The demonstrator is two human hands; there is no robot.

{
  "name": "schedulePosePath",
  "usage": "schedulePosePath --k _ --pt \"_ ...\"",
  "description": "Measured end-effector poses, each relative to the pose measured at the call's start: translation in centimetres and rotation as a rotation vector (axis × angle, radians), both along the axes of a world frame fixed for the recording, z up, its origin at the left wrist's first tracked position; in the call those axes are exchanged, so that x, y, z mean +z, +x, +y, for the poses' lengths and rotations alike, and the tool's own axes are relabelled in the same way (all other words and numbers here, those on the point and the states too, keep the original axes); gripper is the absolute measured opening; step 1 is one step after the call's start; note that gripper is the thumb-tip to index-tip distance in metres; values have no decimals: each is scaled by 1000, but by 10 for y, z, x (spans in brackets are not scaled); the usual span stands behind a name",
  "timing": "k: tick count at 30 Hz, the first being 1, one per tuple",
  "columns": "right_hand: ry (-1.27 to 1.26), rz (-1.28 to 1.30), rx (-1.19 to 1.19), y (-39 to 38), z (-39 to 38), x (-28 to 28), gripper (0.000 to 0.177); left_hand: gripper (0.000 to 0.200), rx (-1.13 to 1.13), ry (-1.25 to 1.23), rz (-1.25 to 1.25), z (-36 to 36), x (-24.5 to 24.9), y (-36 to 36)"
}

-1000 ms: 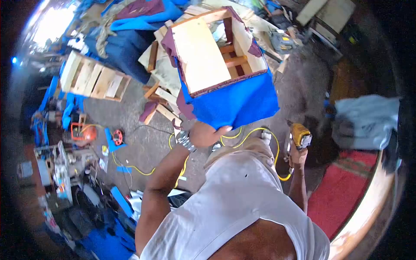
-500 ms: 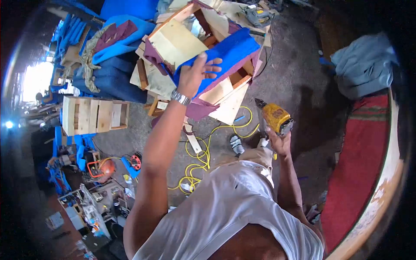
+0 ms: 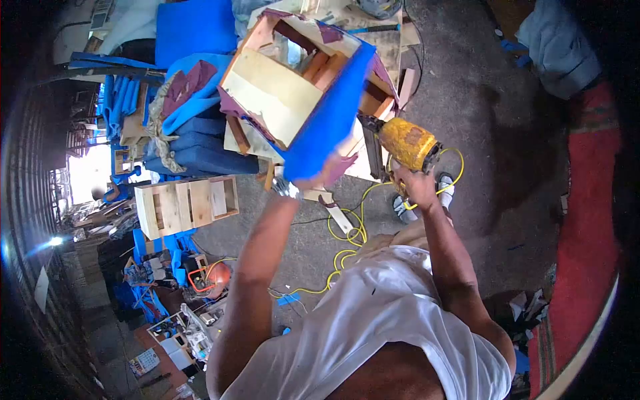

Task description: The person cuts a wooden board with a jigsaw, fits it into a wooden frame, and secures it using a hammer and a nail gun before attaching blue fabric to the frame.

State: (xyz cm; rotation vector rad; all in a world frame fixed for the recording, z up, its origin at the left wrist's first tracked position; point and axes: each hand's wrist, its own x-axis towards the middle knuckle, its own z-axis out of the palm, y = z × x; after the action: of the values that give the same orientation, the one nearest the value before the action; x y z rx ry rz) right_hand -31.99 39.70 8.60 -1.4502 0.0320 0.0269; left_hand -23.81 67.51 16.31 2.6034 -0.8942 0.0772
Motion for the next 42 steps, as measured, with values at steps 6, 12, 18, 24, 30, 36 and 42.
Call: schedulePosePath --k 6,12,18,24,30,36,42 --pt "-100 -14 -52 0 10 -41 12 38 -104 -150 191 -14 28 -41" --pt "69 307 10 2 25 -11 28 31 146 -120 -30 -1 43 -6" --pt "86 183 60 13 40 6 27 52 545 -432 -207 13 -4 9" --pt "170 244 -14 25 59 16 28 66 575 -883 91 4 10 22" --pt "228 203 -45 30 60 35 28 79 520 -1022 397 17 21 36" --pt "168 7 -95 33 63 32 18 79 554 -1109 383 17 24 40" --pt "104 18 -91 32 66 33 26 81 531 -1116 393 21 25 41"
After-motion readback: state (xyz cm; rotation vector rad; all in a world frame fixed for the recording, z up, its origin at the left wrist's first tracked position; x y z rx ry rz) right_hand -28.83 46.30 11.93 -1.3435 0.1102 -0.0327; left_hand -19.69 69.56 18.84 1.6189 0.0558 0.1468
